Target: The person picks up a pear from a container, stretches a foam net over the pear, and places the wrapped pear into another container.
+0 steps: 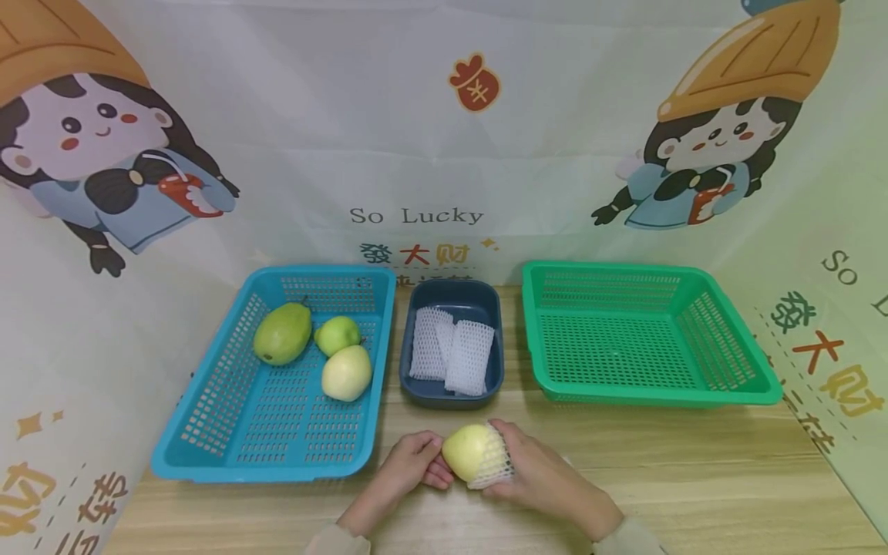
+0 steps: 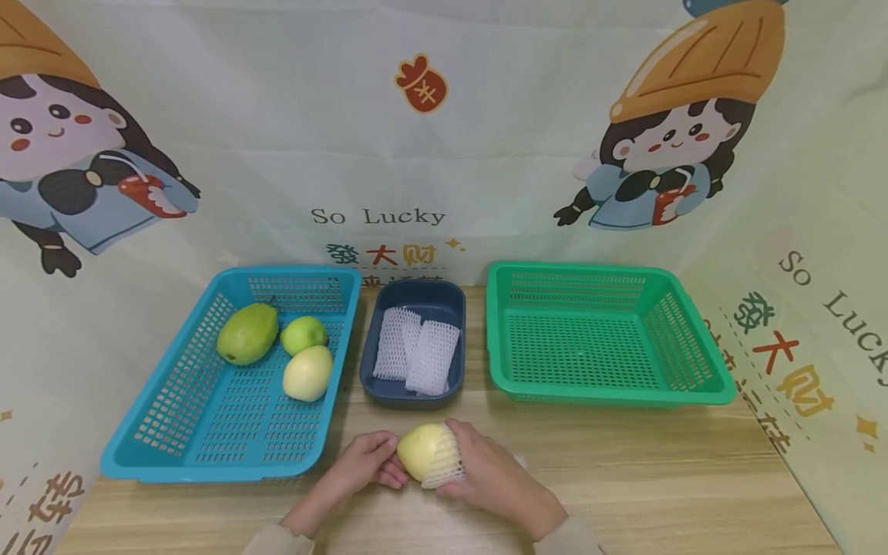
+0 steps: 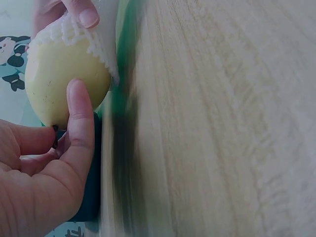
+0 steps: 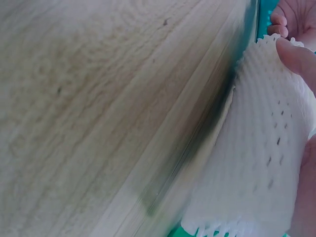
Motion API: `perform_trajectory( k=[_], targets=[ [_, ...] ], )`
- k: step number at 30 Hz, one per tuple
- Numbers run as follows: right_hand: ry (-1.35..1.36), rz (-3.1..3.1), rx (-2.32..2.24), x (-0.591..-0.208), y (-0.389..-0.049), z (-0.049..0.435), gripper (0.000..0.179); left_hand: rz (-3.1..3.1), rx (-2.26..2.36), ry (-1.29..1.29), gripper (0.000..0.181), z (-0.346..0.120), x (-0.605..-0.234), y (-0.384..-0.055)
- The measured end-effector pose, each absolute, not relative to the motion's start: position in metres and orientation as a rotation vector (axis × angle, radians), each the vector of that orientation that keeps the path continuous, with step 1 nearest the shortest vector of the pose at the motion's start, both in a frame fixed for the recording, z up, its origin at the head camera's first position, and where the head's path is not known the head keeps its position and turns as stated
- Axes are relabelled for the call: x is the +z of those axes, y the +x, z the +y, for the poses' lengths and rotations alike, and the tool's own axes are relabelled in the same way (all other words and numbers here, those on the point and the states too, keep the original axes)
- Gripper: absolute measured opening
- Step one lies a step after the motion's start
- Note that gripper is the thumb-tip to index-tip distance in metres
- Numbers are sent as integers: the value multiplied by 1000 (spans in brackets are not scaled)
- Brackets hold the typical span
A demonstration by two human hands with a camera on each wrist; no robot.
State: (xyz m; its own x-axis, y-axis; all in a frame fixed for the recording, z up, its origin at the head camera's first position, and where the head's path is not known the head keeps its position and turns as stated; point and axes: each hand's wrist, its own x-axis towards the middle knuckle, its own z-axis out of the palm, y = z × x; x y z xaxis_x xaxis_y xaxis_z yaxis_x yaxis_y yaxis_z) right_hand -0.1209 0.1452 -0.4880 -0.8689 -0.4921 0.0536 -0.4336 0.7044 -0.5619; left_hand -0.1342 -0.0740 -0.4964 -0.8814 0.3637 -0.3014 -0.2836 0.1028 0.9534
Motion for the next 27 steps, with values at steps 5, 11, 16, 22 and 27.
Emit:
perform_trajectory(
  k=[5,11,16,22,27],
  targets=[
    [-860,2851,-845,-490,-124,144,85,1911,1805,81,27,-74,-496,-134],
    [-940,2872,-817,-489,-128,142,85,1906,1774,120,34,-75,-496,-134],
    [-970,2878,-781,-486,-130,139,89,1904,1755,155,39,-76,-496,-135],
    [-1011,2890,-732,-485,-132,136,91,1914,1734,175,38,-77,-495,-136],
    [-1030,2892,-680,-482,-133,132,88,1934,1722,197,38,-77,-493,-135]
  ],
)
